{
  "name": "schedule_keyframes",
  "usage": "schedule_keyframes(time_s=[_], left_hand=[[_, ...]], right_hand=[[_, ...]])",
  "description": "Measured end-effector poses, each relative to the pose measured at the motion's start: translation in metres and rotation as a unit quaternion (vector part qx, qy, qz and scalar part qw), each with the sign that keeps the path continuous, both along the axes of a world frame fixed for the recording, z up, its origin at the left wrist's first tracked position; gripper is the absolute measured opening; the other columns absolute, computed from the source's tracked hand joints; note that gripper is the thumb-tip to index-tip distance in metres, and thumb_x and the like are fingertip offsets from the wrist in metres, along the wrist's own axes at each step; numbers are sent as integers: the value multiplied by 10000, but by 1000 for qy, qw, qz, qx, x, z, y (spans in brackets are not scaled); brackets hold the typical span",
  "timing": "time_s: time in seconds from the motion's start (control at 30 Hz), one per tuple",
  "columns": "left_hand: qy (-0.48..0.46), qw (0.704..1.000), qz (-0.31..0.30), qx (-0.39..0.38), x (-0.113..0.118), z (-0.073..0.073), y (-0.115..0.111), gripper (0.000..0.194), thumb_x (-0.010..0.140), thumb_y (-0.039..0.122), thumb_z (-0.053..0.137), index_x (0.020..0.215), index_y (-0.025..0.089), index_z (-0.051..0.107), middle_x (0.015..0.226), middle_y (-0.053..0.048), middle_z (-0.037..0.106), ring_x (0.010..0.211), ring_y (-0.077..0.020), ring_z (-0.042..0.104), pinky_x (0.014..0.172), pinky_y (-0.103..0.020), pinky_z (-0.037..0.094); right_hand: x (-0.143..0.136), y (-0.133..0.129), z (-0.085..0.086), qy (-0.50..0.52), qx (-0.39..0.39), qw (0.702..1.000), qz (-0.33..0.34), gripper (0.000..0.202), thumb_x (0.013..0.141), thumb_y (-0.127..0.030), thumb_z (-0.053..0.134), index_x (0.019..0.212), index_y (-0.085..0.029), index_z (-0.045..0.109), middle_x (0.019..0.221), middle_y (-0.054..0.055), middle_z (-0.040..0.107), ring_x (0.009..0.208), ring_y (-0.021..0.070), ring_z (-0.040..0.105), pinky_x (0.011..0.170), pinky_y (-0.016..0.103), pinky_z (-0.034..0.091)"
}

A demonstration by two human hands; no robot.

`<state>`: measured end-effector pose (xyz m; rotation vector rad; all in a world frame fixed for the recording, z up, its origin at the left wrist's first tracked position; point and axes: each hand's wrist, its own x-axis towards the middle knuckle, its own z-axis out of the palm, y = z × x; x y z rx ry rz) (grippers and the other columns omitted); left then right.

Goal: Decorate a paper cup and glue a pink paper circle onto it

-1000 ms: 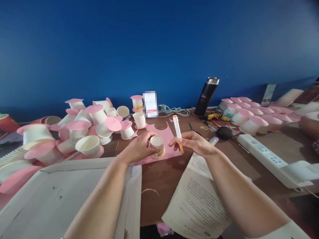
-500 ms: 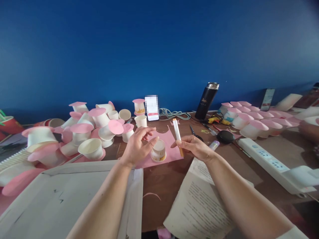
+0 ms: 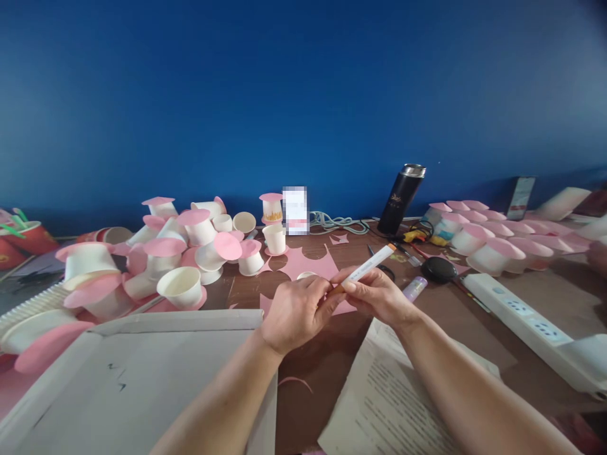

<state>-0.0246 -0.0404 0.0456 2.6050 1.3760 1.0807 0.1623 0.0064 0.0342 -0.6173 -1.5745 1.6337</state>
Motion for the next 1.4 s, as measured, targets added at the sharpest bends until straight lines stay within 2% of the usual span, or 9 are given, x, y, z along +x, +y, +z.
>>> schedule_keyframes(time_s=[0.27, 0.5, 0.7, 0.8, 0.93, 1.1, 1.2, 1.27, 1.4], left_hand=[[69, 997, 29, -12, 3, 3, -1, 302, 931, 414, 364, 789, 187, 502, 716, -36, 624, 631, -163, 583, 515, -266, 363], [66, 997, 48, 14, 7, 3, -3, 317, 943, 362, 340, 744, 184, 510, 681, -36, 606, 599, -152, 550, 504, -278, 344], [-7, 996, 68, 50, -4, 5, 2, 339, 926, 337, 369, 648, 191, 499, 564, -4, 533, 502, -110, 463, 501, -259, 329], [-51, 976, 203, 67, -22, 5, 13, 337, 906, 400, 397, 682, 195, 544, 600, -27, 576, 548, -137, 514, 514, -262, 324], [16, 940, 327, -100, -48, -6, 32, 397, 881, 492, 358, 722, 221, 599, 648, -60, 633, 587, -213, 583, 542, -295, 356], [87, 907, 336, -239, -59, -20, 41, 369, 832, 493, 411, 737, 197, 610, 696, -101, 653, 654, -264, 624, 568, -333, 414], [52, 913, 356, -192, -55, -14, 37, 388, 818, 521, 458, 913, 184, 624, 848, -135, 657, 772, -298, 630, 627, -378, 454], [2, 945, 314, -90, -50, -6, 33, 391, 858, 480, 439, 1081, 199, 594, 1039, -137, 623, 911, -291, 610, 710, -392, 473], [-47, 996, 81, -1, -38, 5, 26, 363, 887, 412, 466, 1205, 270, 567, 1207, -70, 573, 1114, -235, 530, 944, -387, 426]], right_hand=[[-2, -2, -3, 25, -18, 999, -43, 239, 785, -387, 671, 913, -191, 719, 611, 0, 549, 523, 93, 452, 483, 237, 346], [-14, -4, 3, 81, -47, 992, -85, 270, 733, -415, 712, 749, -147, 680, 466, -56, 381, 412, 43, 263, 373, 200, 163], [16, 23, 12, 207, -59, 953, -214, 259, 799, -431, 638, 709, -197, 576, 515, -84, 230, 398, 56, 179, 316, 163, 222], [18, 27, 6, 174, -57, 957, -224, 214, 808, -405, 640, 778, -195, 612, 522, -80, 259, 406, 53, 216, 337, 157, 253], [1, 16, -8, 82, -24, 978, -189, 224, 798, -382, 656, 869, -170, 667, 498, -69, 331, 428, 60, 268, 374, 194, 227], [-3, 10, -17, -36, -6, 991, -126, 240, 779, -378, 671, 870, -155, 668, 558, -41, 446, 463, 61, 331, 425, 221, 201], [-1, 8, -14, -109, 34, 987, -109, 237, 760, -380, 684, 859, -165, 666, 601, -35, 473, 498, 74, 355, 446, 227, 244], [-2, 7, -10, -141, 74, 981, -108, 218, 753, -369, 691, 840, -172, 659, 646, -24, 510, 537, 84, 387, 475, 227, 283], [-5, 5, -6, -178, 124, 969, -119, 208, 756, -367, 684, 813, -176, 623, 699, -10, 546, 599, 98, 428, 519, 222, 327]])
